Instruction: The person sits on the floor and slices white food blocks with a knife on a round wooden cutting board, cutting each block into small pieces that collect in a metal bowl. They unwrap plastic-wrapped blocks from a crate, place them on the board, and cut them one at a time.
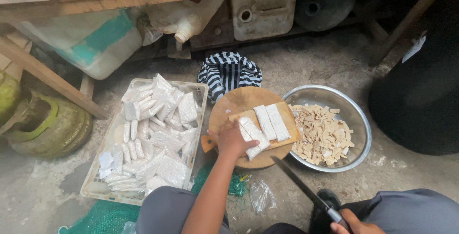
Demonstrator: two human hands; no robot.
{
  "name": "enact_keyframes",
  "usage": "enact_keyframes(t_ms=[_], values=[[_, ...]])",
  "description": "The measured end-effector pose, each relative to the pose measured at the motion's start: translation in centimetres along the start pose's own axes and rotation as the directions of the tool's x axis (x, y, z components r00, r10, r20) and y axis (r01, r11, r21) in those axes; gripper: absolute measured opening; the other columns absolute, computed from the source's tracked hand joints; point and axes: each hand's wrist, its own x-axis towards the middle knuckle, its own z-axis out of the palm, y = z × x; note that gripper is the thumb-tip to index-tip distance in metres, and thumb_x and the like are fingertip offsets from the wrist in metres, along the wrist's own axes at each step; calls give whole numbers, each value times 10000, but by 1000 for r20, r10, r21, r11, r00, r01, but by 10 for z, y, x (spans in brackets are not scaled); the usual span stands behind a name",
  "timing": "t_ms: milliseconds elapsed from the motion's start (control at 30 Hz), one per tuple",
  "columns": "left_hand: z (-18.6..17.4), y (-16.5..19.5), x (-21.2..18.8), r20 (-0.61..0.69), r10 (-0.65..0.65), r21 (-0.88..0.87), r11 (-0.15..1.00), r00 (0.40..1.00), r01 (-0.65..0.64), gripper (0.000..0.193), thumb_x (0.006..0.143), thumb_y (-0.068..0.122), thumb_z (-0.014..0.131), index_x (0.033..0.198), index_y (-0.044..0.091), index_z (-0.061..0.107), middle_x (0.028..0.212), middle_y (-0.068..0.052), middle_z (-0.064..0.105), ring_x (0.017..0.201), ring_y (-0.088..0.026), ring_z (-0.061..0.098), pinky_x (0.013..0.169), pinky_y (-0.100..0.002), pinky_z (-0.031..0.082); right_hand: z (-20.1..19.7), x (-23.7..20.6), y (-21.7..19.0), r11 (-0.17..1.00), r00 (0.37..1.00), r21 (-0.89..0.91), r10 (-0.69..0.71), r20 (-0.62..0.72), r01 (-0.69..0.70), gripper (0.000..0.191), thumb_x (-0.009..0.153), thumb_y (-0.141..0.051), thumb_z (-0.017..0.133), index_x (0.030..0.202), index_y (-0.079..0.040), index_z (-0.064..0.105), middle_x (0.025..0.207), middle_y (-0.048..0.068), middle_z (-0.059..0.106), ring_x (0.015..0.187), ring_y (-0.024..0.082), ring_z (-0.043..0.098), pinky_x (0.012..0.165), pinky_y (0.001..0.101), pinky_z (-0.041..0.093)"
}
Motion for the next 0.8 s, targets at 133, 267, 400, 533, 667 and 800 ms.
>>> enact_keyframes(t_ms=[133, 267, 400, 533, 667, 800], values=[[3, -14, 7, 92, -132, -118, 983, 987, 142, 1326, 592, 712, 897, 1567, 91, 248, 1635, -225, 166, 1544, -380, 66, 1111, -774, -44, -33, -7, -30, 962, 986, 245, -91, -139, 124, 532, 948, -510, 575, 1382, -219, 477, 939, 185, 789, 941, 330, 809, 888, 417, 626], [20, -28, 7, -61, -39, -267, 964, 997, 22, 1118, 548, 532, 935, 1458, 140, 417, 1592, -137, 323, 1517, -353, 201, 1167, -741, 33, -45, 14, -127, 853, 807, 192, -353, -474, 486, 591, 893, -249, 551, 1449, -123, 396, 1243, 280, 607, 1109, 445, 633, 962, 480, 496], [28, -49, 7, -148, 17, -492, 866, 989, -88, 850, 616, 311, 953, 1302, 121, 489, 1306, -148, 614, 1260, -351, 553, 1077, -523, 418, -36, 31, -201, 894, 851, 170, -315, -420, 415, 643, 926, -220, 538, 1531, -169, 327, 1217, 255, 554, 1099, 432, 611, 973, 483, 496], [24, -61, 3, -103, 208, -925, 339, 973, -171, 588, 740, 23, 797, 1251, 70, 508, 1064, -112, 713, 962, -227, 703, 805, -353, 571, -35, 43, -237, 876, 651, -67, -405, -642, 478, 592, 902, -233, 593, 1467, -150, 437, 1225, 243, 554, 1121, 429, 592, 910, 506, 474], [10, -58, -12, -72, 438, -996, 7, 896, -83, 482, 826, -48, 717, 1267, 33, 539, 1165, -68, 694, 1072, -141, 671, 913, -303, 549, -44, 60, -246, 544, 417, 168, -375, -828, 822, 516, 990, -250, 540, 1436, -9, 441, 1315, 242, 570, 1071, 341, 633, 949, 422, 494], [10, -39, -25, -43, 505, -998, -57, 862, -17, 487, 932, 51, 678, 1393, 1, 529, 1274, -65, 672, 1146, -125, 633, 973, -285, 523, -41, 72, -264, 280, 635, 571, -280, -720, 771, 426, 1061, -313, 510, 1359, -13, 561, 1198, 153, 698, 1126, 213, 647, 990, 365, 491]])
